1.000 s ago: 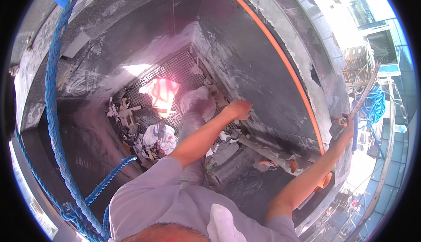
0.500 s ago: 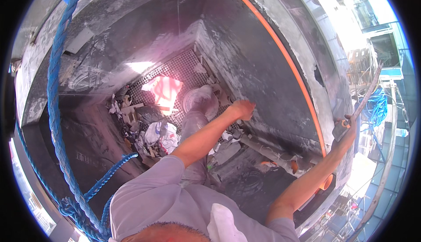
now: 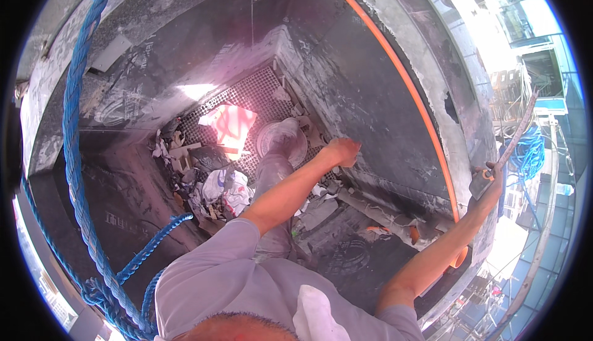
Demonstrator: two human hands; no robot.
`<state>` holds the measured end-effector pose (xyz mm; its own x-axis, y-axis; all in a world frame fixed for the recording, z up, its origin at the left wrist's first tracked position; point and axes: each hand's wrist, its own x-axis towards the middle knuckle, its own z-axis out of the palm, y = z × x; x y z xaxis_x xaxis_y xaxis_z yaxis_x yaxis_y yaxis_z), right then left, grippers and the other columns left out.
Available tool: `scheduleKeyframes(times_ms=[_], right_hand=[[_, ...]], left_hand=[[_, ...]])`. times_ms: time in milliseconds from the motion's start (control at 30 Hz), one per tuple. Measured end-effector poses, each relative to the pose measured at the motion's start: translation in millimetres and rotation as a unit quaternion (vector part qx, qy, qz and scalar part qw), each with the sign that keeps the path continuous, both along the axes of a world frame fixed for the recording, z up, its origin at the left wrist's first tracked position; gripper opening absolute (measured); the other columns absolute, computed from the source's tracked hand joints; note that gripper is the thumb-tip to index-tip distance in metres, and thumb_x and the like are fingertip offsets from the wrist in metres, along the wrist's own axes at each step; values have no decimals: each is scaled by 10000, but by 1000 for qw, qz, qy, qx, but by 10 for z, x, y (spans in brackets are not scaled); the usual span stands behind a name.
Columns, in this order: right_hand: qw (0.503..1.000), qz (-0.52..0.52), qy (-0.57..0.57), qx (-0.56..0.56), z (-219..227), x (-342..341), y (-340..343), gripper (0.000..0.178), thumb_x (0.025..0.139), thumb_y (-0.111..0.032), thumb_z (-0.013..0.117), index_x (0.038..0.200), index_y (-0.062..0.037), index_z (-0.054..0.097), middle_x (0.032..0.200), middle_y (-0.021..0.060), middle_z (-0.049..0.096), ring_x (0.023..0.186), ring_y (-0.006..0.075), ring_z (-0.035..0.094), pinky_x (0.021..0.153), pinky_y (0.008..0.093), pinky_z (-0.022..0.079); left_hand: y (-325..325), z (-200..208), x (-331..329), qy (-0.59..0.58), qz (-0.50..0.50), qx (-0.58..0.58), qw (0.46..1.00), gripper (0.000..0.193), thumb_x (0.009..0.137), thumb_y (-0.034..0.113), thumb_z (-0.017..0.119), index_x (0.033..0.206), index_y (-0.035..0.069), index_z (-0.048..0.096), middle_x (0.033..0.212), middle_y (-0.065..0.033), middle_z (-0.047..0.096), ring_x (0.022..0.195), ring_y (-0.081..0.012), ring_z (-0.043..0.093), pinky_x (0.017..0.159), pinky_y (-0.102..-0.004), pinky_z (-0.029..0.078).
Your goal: The person measures and marks a curved concrete ledge, then uses a hammer and chisel to create a groove for an orange cable. The person secures the cable into the groove and applies sealant around a nearby pipe.
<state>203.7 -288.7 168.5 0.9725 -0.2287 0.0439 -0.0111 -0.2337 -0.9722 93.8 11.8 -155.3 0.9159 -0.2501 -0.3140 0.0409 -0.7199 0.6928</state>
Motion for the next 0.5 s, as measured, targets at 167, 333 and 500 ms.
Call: scheduleKeyframes(times_ms=[167, 333, 500], right_hand=[[1000, -9, 4, -9, 32, 0, 93, 357, 1081, -369, 629, 1179, -26, 633, 808, 139, 701, 662, 180, 652, 604, 281, 514], [1000, -4, 2, -14, -14, -110, 8, 326, 1054, -328, 646, 1173, -25, 649, 834, 118, 702, 705, 184, 683, 615, 282, 533], [999, -22, 12, -49, -97, -107, -226, 284, 1019, -304, 615, 1142, -70, 720, 842, 40, 673, 738, 162, 663, 599, 296, 469]], left_hand=[[67, 54, -4, 11, 1, -17, 1000, 434, 968, 230, 611, 1342, 17, 661, 1260, -231, 751, 1212, -416, 715, 1000, -529, 591], [20, 35, -54, -11, -9, -21, 1000, 425, 964, 235, 603, 1324, 18, 668, 1271, -246, 742, 1217, -435, 702, 1016, -542, 576], [-70, -420, 82, -93, -57, -51, 993, 463, 917, 342, 694, 1215, -11, 720, 1219, -295, 740, 1179, -455, 706, 1000, -551, 573]])
